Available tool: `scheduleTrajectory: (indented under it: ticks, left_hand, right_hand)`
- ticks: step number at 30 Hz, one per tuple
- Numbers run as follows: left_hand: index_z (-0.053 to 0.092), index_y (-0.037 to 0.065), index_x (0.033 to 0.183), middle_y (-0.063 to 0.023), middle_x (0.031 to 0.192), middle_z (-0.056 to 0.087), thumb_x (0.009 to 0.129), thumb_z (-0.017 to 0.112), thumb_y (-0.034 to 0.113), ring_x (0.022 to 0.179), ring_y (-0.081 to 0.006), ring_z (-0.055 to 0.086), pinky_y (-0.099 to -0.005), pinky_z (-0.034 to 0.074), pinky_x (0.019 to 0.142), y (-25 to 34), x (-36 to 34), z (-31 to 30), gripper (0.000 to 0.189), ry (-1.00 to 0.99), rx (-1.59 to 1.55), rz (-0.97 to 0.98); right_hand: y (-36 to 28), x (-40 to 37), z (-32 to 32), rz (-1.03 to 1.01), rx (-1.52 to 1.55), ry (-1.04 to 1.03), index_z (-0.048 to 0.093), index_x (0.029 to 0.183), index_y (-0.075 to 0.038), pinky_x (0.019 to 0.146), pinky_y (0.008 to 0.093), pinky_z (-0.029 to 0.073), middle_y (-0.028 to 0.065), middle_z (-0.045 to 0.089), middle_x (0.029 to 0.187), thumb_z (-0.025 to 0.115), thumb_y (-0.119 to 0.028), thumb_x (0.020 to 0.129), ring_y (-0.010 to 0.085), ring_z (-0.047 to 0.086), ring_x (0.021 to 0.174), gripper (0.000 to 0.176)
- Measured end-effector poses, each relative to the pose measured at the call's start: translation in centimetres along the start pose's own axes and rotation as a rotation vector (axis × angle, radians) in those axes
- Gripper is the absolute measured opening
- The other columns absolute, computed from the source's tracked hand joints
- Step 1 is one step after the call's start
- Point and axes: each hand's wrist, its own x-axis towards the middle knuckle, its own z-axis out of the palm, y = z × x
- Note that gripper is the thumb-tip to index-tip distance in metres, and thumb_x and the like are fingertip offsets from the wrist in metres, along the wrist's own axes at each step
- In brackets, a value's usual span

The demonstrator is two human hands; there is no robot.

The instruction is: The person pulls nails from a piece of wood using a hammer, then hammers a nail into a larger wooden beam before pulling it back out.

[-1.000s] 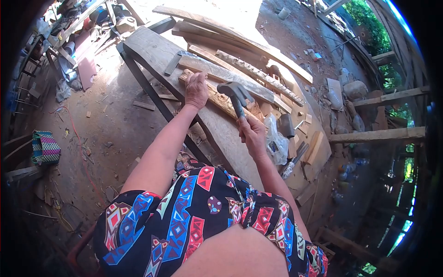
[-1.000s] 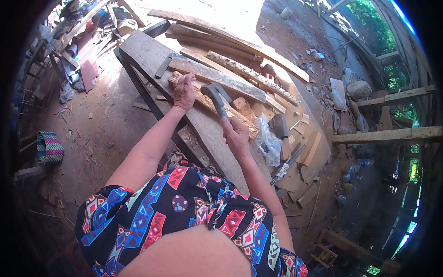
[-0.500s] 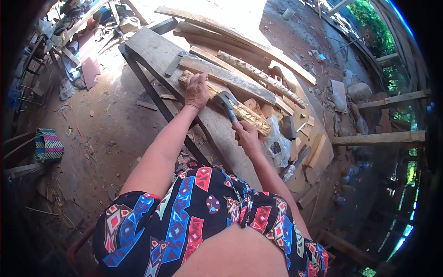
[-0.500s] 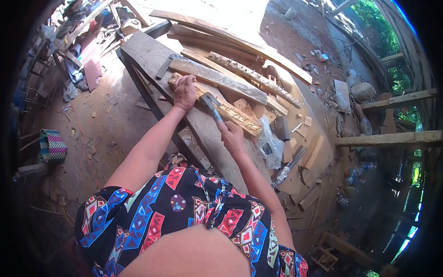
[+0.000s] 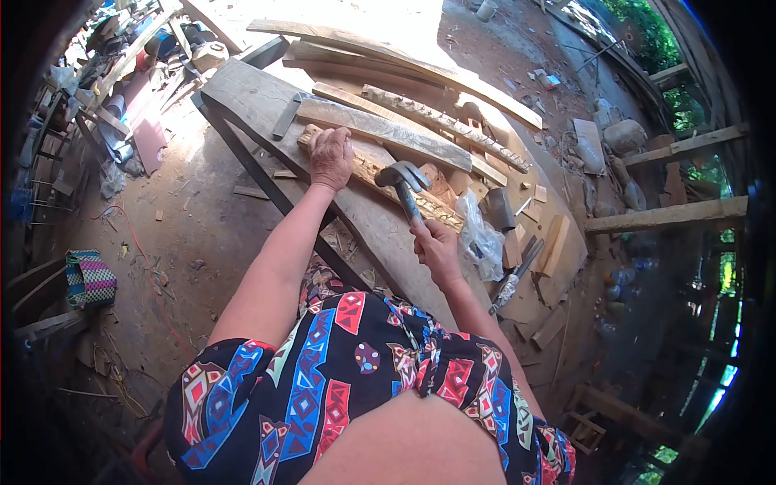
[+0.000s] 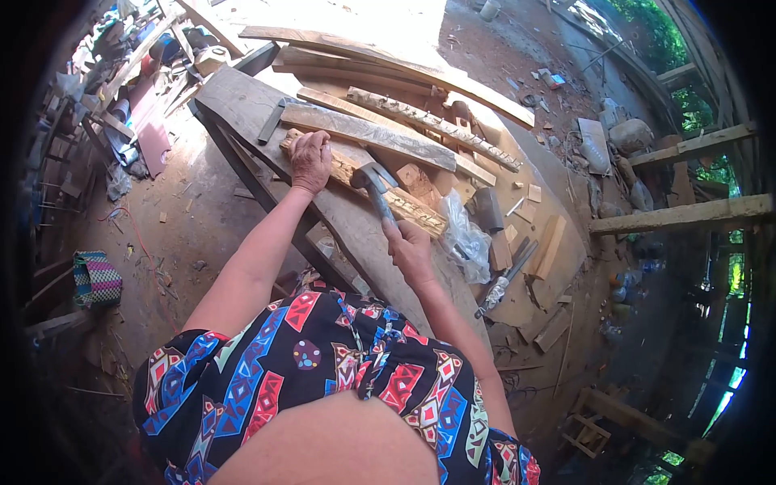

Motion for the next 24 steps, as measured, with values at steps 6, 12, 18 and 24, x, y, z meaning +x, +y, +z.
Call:
scheduleTrajectory:
  ticks: [6, 12, 18, 24]
  left_hand:
    - [0.054, 0.013, 0.099, -0.0066, 0.09, 0.057, 0.078, 0.056, 0.014, 0.098, -0.0254, 0.052, -0.043, 0.032, 0.096, 0.0, 0.2, -0.1, 0.021, 0.006, -0.003, -0.019]
    - [0.057, 0.013, 0.094, -0.004, 0.09, 0.058, 0.08, 0.056, 0.016, 0.098, -0.0223, 0.054, -0.0433, 0.03, 0.1, 0.0, 0.2, -0.1, 0.014, 0.043, 0.096, 0.064]
    - [0.057, 0.014, 0.094, -0.0046, 0.089, 0.058, 0.077, 0.057, 0.014, 0.098, -0.0222, 0.053, -0.0445, 0.027, 0.102, -0.5, 0.6, 0.2, 0.017, -0.035, -0.04, 0.028]
    - [0.057, 0.014, 0.092, -0.0035, 0.088, 0.058, 0.077, 0.056, 0.016, 0.099, -0.0222, 0.053, -0.0454, 0.027, 0.103, -0.2, 0.4, 0.2, 0.015, 0.018, 0.042, 0.093]
  right_hand:
    - [0.2, -1.0, -0.2, -0.201, 0.004, 0.005, 0.058, 0.078, -0.005, 0.038, 0.0206, 0.029, -0.0025, 0.047, 0.053, 0.059, -0.034, 0.092, 0.004, 0.039, 0.042, 0.032]
    - [0.8, -0.8, 0.4, -0.094, -0.234, 0.011, 0.056, 0.073, -0.006, 0.039, 0.021, 0.031, -0.0033, 0.048, 0.054, 0.059, -0.031, 0.092, 0.0033, 0.04, 0.043, 0.031]
    - [-2.0, -2.4, 0.0, -0.178, 0.053, -0.015, 0.057, 0.072, -0.006, 0.039, 0.0206, 0.03, -0.0034, 0.049, 0.055, 0.06, -0.032, 0.091, 0.0035, 0.04, 0.043, 0.032]
    - [3.8, -0.4, -1.6, -0.181, -0.422, -0.001, 0.06, 0.074, -0.006, 0.044, 0.0229, 0.033, -0.0034, 0.049, 0.056, 0.062, -0.032, 0.089, 0.0037, 0.042, 0.049, 0.031]
